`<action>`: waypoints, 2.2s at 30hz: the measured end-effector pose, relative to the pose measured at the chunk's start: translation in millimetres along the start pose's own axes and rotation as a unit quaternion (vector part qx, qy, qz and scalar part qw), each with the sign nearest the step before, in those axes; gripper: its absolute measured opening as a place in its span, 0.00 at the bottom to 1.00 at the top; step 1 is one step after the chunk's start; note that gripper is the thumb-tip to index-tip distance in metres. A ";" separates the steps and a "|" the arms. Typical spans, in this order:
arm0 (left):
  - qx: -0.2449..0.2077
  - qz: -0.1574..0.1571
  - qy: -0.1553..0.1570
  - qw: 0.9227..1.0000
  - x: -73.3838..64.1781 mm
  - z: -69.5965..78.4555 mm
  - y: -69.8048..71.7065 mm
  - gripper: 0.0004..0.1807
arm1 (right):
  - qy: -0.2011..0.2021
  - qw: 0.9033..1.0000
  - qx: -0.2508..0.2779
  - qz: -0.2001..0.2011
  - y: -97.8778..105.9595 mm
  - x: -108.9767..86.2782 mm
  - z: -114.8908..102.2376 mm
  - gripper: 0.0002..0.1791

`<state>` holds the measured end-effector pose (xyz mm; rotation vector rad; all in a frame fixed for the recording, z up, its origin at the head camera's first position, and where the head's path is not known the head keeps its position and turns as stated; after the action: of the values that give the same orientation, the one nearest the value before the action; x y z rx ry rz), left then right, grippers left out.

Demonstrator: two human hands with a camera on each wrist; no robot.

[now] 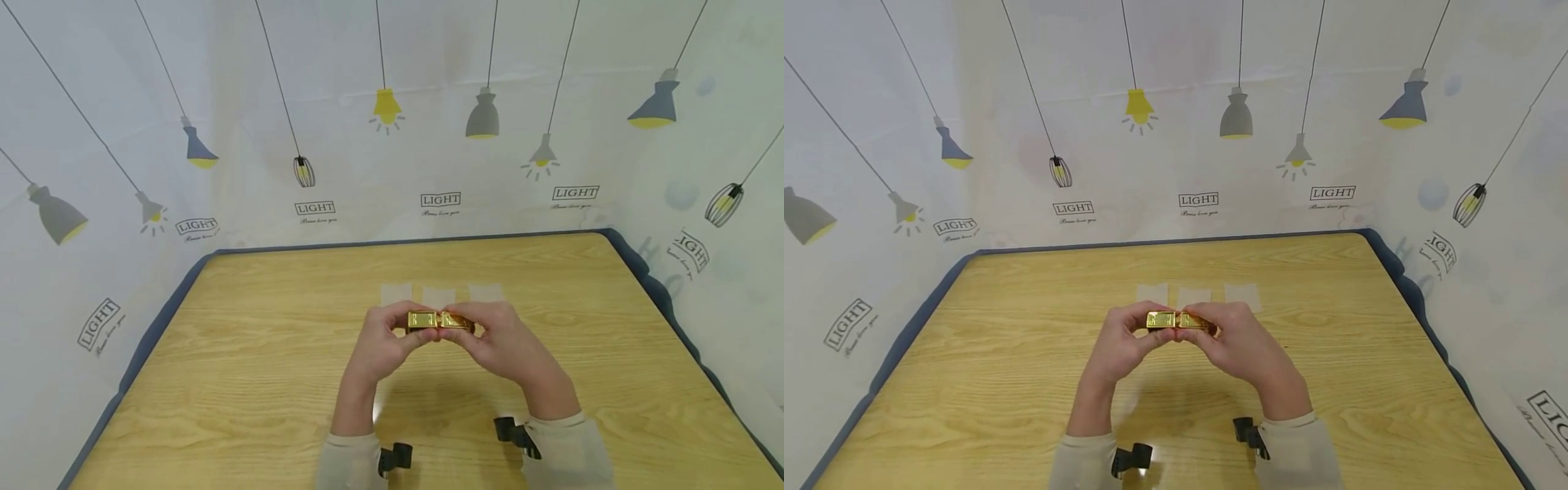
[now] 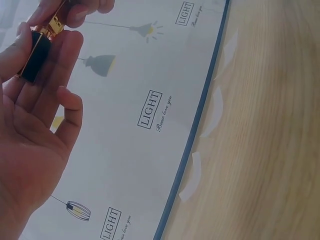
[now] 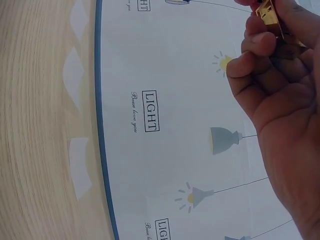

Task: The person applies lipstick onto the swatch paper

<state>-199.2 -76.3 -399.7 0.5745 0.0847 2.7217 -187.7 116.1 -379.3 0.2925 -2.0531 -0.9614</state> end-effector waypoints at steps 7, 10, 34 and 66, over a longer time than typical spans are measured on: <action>0.002 -0.013 -0.001 1.000 -2.7 1.0 3.0 0.09 | -0.018 1.000 0.006 -0.005 1.6 -0.8 -0.4 0.13; 0.003 -0.011 0.009 1.000 -3.9 1.3 6.4 0.09 | -0.024 1.000 0.007 -0.002 2.1 -1.4 0.4 0.13; 0.146 0.135 0.142 0.970 -4.6 -35.2 51.6 0.17 | -0.234 0.963 0.081 -0.109 -10.1 -13.8 25.5 0.13; 0.304 0.063 0.299 0.902 22.2 -109.0 126.4 0.26 | -0.244 0.936 0.230 -0.107 -16.2 -15.0 30.9 0.15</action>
<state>-303.7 -184.8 -474.6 -0.1483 1.1103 2.8707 -204.0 129.0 -411.0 0.5792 -2.7496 -0.7083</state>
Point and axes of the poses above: each hand's wrist, its own x-axis towards the middle knuckle, its own y-axis out of the back of the hand, z = x × y, the point moved 4 cm from there along x, towards the middle knuckle, and after that the axes turned 11 degrees about -x, right-handed, at the moved point
